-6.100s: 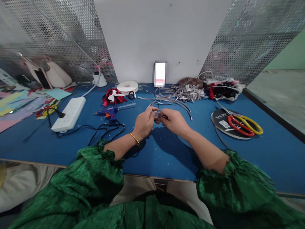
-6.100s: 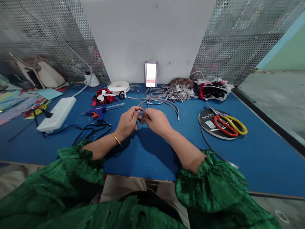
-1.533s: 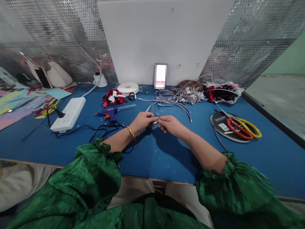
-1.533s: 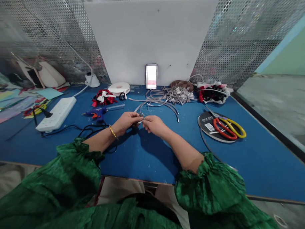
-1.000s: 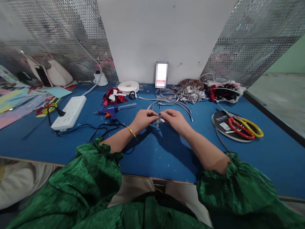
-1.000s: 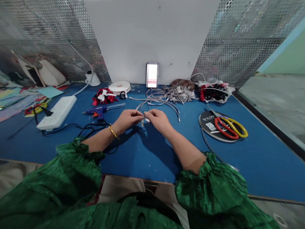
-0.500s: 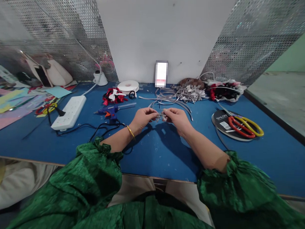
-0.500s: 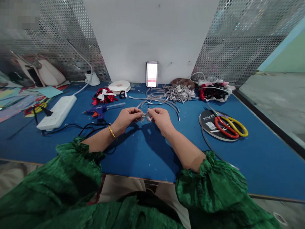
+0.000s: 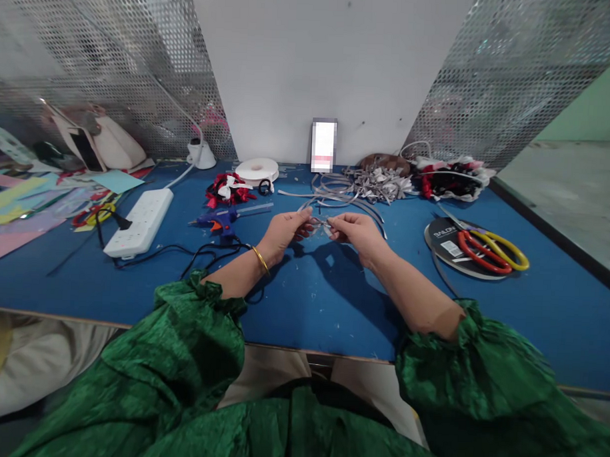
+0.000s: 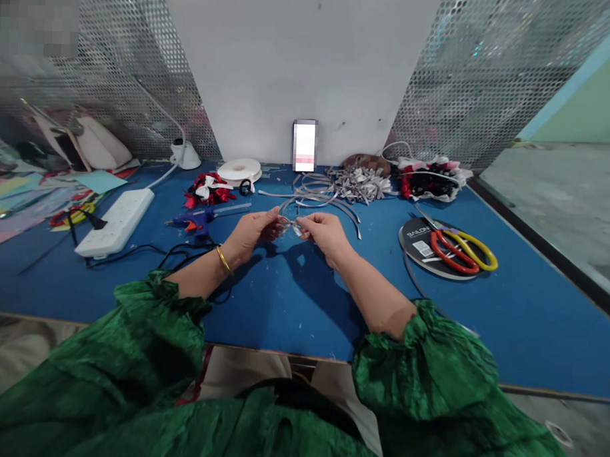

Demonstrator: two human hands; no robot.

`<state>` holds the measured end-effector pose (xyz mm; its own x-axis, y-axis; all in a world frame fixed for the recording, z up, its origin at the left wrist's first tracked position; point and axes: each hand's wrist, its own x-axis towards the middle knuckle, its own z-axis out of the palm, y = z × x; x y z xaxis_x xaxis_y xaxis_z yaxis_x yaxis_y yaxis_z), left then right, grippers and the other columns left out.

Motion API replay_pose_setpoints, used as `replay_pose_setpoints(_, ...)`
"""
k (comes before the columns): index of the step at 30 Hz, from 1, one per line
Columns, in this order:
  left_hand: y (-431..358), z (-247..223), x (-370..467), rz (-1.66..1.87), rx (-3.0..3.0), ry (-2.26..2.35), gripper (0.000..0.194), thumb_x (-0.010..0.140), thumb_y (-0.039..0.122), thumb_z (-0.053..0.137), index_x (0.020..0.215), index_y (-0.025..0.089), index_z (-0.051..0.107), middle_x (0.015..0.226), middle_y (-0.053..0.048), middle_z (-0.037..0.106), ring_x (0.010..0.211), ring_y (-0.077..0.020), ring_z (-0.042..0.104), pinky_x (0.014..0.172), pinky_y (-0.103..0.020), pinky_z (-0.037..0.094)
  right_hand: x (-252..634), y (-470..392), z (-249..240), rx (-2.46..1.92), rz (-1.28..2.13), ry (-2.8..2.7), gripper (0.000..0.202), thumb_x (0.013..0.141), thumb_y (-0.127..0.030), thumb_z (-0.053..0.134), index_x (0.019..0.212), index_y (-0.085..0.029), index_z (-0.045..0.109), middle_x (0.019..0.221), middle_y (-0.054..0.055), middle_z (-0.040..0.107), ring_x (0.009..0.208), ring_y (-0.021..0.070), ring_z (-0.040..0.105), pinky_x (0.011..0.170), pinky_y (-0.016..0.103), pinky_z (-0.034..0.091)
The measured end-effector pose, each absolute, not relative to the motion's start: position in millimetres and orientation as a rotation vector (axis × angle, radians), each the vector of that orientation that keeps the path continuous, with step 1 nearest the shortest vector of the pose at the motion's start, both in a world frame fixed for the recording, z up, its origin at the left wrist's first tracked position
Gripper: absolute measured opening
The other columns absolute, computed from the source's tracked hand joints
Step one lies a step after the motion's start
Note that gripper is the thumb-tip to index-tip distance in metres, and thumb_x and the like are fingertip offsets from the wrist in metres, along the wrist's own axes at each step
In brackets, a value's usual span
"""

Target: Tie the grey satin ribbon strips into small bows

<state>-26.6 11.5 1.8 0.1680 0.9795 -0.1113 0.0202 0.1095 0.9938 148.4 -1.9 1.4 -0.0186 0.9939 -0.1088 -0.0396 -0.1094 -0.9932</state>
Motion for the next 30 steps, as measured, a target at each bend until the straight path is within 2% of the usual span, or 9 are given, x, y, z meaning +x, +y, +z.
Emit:
replay_pose_setpoints(3, 11, 2, -27, 0.999, 1.177, 1.129, 0.049, 0.07, 0.06, 0.068, 0.079, 0.012, 0.069, 0.075, -0.007, 0.067, 0.061, -0.01, 0.056, 0.058, -0.024, 0.039, 149, -1, 0, -1.262, 1.293, -1.107, 0.025, 0.067, -0.035, 0.074, 0.064, -0.016, 0.058, 0.057, -0.001, 0.059, 0.052, 0.009, 0.054, 0.053, 0.022, 0.04)
replay_pose_setpoints(7, 11, 1, -27, 0.996, 1.249, 1.153, 0.033, 0.065, 0.045, 0.076, 0.076, 0.014, 0.068, 0.071, -0.004, 0.066, 0.062, -0.0095, 0.055, 0.06, -0.023, 0.039, 147, -2, 0, -1.243, 1.306, -1.114, 0.027, 0.068, -0.036, 0.076, 0.063, -0.016, 0.058, 0.056, -0.002, 0.057, 0.051, 0.0083, 0.052, 0.055, 0.023, 0.041)
replay_pose_setpoints(10, 11, 0, -27, 1.009, 1.259, 1.177, 0.027, 0.066, 0.039, 0.075, 0.076, 0.015, 0.069, 0.068, -0.003, 0.065, 0.061, -0.0097, 0.054, 0.06, -0.024, 0.039, 147, -2, 3, -1.261, 1.327, -1.074, 0.035, 0.074, -0.047, 0.072, 0.065, -0.015, 0.06, 0.059, 0.0, 0.058, 0.051, 0.0081, 0.052, 0.054, 0.023, 0.043)
replay_pose_setpoints(13, 12, 0, -27, 1.018, 1.245, 1.184, 0.026, 0.066, 0.038, 0.074, 0.074, 0.015, 0.069, 0.066, -0.003, 0.065, 0.059, -0.0095, 0.053, 0.06, -0.024, 0.038, 151, 0, 5, -1.32, 1.31, -0.997, 0.048, 0.081, -0.062, 0.059, 0.069, -0.015, 0.061, 0.065, 0.003, 0.061, 0.051, 0.0089, 0.055, 0.051, 0.022, 0.043)
replay_pose_setpoints(15, 12, -1, -27, 1.019, 1.236, 1.188, 0.026, 0.066, 0.039, 0.075, 0.074, 0.015, 0.069, 0.066, -0.003, 0.065, 0.06, -0.0096, 0.054, 0.06, -0.024, 0.038, 155, 3, 5, -1.342, 1.306, -1.0, 0.052, 0.083, -0.065, 0.055, 0.069, -0.015, 0.061, 0.066, 0.005, 0.062, 0.052, 0.0093, 0.056, 0.05, 0.021, 0.043)
replay_pose_setpoints(22, 13, -2, -28, 1.003, 1.238, 1.169, 0.03, 0.065, 0.042, 0.076, 0.075, 0.014, 0.069, 0.066, -0.002, 0.064, 0.059, -0.0087, 0.053, 0.059, -0.023, 0.038, 160, 4, 4, -1.287, 1.288, -1.325, 0.029, 0.074, -0.04, 0.073, 0.063, -0.016, 0.06, 0.052, -0.002, 0.054, 0.047, 0.007, 0.047, 0.048, 0.02, 0.038)
replay_pose_setpoints(25, 13, 0, -27, 0.997, 1.192, 1.153, 0.039, 0.068, 0.052, 0.072, 0.075, 0.014, 0.069, 0.069, -0.004, 0.065, 0.059, -0.0088, 0.054, 0.057, -0.023, 0.038, 160, 0, 8, -1.28, 1.303, -1.394, 0.024, 0.074, -0.034, 0.072, 0.062, -0.017, 0.059, 0.045, -0.004, 0.05, 0.043, 0.0071, 0.044, 0.045, 0.02, 0.035)
replay_pose_setpoints(28, 13, 2, -28, 1.021, 1.076, 1.179, 0.047, 0.071, 0.06, 0.066, 0.075, 0.013, 0.068, 0.071, -0.005, 0.065, 0.058, -0.0093, 0.055, 0.055, -0.023, 0.039, 162, -7, 13, -1.225, 1.531, -1.579, 0.022, 0.071, -0.036, 0.073, 0.067, -0.017, 0.062, 0.048, -0.003, 0.055, 0.044, 0.0079, 0.048, 0.046, 0.02, 0.04)
replay_pose_setpoints(30, 14, 1, -29, 1.003, 1.028, 1.18, 0.046, 0.072, 0.059, 0.066, 0.075, 0.013, 0.068, 0.071, -0.006, 0.065, 0.057, -0.009, 0.055, 0.055, -0.022, 0.04, 165, -10, 16, -1.129, 1.743, -1.769, 0.023, 0.069, -0.037, 0.075, 0.072, -0.016, 0.065, 0.055, -0.002, 0.06, 0.049, 0.0092, 0.053, 0.05, 0.021, 0.046)
